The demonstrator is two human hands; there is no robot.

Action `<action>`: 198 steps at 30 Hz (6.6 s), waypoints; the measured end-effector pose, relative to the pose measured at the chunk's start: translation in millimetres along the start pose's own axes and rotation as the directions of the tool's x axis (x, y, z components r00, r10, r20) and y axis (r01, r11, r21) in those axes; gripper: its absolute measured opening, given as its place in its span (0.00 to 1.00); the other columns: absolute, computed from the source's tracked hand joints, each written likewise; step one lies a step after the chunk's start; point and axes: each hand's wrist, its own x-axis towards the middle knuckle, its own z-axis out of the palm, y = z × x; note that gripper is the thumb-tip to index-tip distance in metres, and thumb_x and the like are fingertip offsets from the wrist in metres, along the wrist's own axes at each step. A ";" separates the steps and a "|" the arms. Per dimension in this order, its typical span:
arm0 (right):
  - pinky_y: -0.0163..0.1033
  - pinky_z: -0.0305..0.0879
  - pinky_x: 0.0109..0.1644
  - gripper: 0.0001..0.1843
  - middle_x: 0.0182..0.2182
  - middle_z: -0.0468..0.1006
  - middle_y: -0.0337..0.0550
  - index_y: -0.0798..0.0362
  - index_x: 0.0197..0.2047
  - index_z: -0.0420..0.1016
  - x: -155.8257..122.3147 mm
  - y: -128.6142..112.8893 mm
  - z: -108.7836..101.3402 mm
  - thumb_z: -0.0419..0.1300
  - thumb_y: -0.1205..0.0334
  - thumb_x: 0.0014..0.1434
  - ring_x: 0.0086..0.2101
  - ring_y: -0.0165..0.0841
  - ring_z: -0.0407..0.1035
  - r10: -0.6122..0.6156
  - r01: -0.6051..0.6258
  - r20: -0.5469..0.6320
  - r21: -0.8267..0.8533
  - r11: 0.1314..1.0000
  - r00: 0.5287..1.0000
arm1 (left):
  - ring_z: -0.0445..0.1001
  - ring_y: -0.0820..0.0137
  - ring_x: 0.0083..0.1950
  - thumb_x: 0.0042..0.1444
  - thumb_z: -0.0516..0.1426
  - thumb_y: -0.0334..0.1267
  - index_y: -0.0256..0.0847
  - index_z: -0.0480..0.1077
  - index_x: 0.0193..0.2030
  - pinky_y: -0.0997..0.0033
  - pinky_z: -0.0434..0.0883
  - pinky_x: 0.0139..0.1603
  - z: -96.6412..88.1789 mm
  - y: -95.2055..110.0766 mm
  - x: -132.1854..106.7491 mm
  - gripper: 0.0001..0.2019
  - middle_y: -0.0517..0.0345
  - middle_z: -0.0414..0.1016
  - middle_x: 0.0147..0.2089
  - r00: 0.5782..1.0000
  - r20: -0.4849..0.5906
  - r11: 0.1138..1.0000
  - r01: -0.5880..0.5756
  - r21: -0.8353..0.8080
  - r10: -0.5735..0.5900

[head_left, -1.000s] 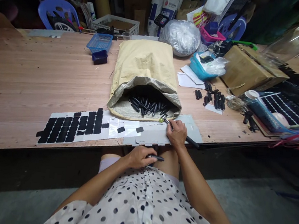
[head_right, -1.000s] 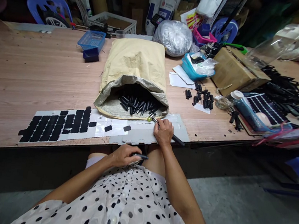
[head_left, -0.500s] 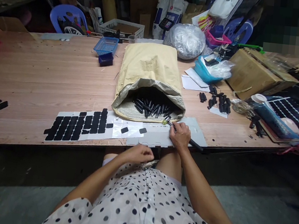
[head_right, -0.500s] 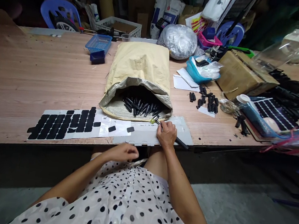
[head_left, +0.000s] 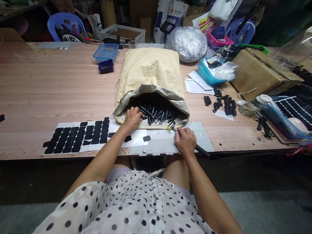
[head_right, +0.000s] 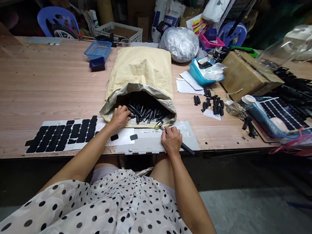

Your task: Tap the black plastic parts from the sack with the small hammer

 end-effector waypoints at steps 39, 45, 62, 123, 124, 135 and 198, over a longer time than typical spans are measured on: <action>0.43 0.68 0.49 0.20 0.41 0.77 0.48 0.49 0.55 0.78 -1.1 -3.6 -23.5 0.47 0.60 0.70 0.43 0.39 0.71 -0.003 0.000 0.011 0.271 0.963 1.000 | 0.69 0.58 0.52 0.60 0.62 0.39 0.46 0.81 0.47 0.57 0.65 0.56 41.1 66.7 -56.7 0.10 0.53 0.77 0.44 0.996 0.021 0.939 -0.078 -0.334 0.090; 0.44 0.72 0.49 0.20 0.39 0.79 0.47 0.48 0.55 0.78 -20.6 -18.3 -35.8 0.48 0.56 0.71 0.40 0.38 0.73 -0.085 0.091 -0.033 0.409 0.908 0.996 | 0.69 0.58 0.51 0.61 0.62 0.41 0.47 0.81 0.47 0.56 0.65 0.55 47.3 64.3 -55.6 0.10 0.54 0.76 0.43 0.994 0.003 0.934 -0.106 -0.341 0.114; 0.38 0.73 0.44 0.20 0.38 0.78 0.45 0.45 0.56 0.79 -31.5 -30.3 -41.8 0.49 0.59 0.71 0.40 0.35 0.74 -0.148 0.118 0.064 0.339 0.933 0.987 | 0.68 0.59 0.50 0.62 0.62 0.42 0.49 0.82 0.48 0.57 0.65 0.54 52.8 64.2 -53.7 0.10 0.54 0.75 0.43 0.993 -0.008 0.934 -0.111 -0.339 0.115; 0.44 0.55 0.43 0.16 0.39 0.72 0.50 0.49 0.51 0.79 1.9 -1.3 -2.5 0.54 0.63 0.64 0.41 0.42 0.61 0.020 -0.020 0.033 -0.009 1.000 0.999 | 0.71 0.62 0.46 0.70 0.49 0.44 0.43 0.77 0.41 0.59 0.67 0.52 30.0 73.9 -83.4 0.16 0.51 0.76 0.40 0.974 -0.042 0.911 -0.223 -0.346 0.222; 0.44 0.55 0.42 0.16 0.39 0.72 0.50 0.49 0.51 0.79 1.9 -1.5 -1.9 0.54 0.63 0.64 0.41 0.42 0.60 0.020 -0.019 0.026 -0.009 1.000 0.999 | 0.73 0.62 0.46 0.70 0.49 0.45 0.43 0.77 0.43 0.60 0.68 0.52 29.2 76.9 -94.6 0.16 0.51 0.76 0.40 0.964 -0.041 0.889 -0.260 -0.377 0.264; 0.43 0.53 0.42 0.17 0.40 0.72 0.50 0.49 0.52 0.79 2.0 -3.0 0.2 0.54 0.63 0.65 0.41 0.42 0.60 0.031 -0.031 0.044 -0.009 0.999 0.999 | 0.81 0.60 0.43 0.63 0.54 0.44 0.44 0.79 0.52 0.65 0.75 0.44 79.1 69.2 -178.0 0.17 0.52 0.84 0.40 0.844 0.524 0.865 0.344 -0.365 -0.115; 0.41 0.73 0.46 0.20 0.37 0.77 0.45 0.45 0.58 0.78 -32.4 -32.2 -41.7 0.49 0.59 0.70 0.40 0.37 0.74 -0.118 0.091 0.031 0.454 0.887 0.993 | 0.74 0.66 0.41 0.56 0.64 0.39 0.46 0.79 0.42 0.68 0.72 0.47 45.6 58.6 -58.2 0.07 0.60 0.75 0.38 0.995 -0.027 0.907 -0.096 -0.411 0.093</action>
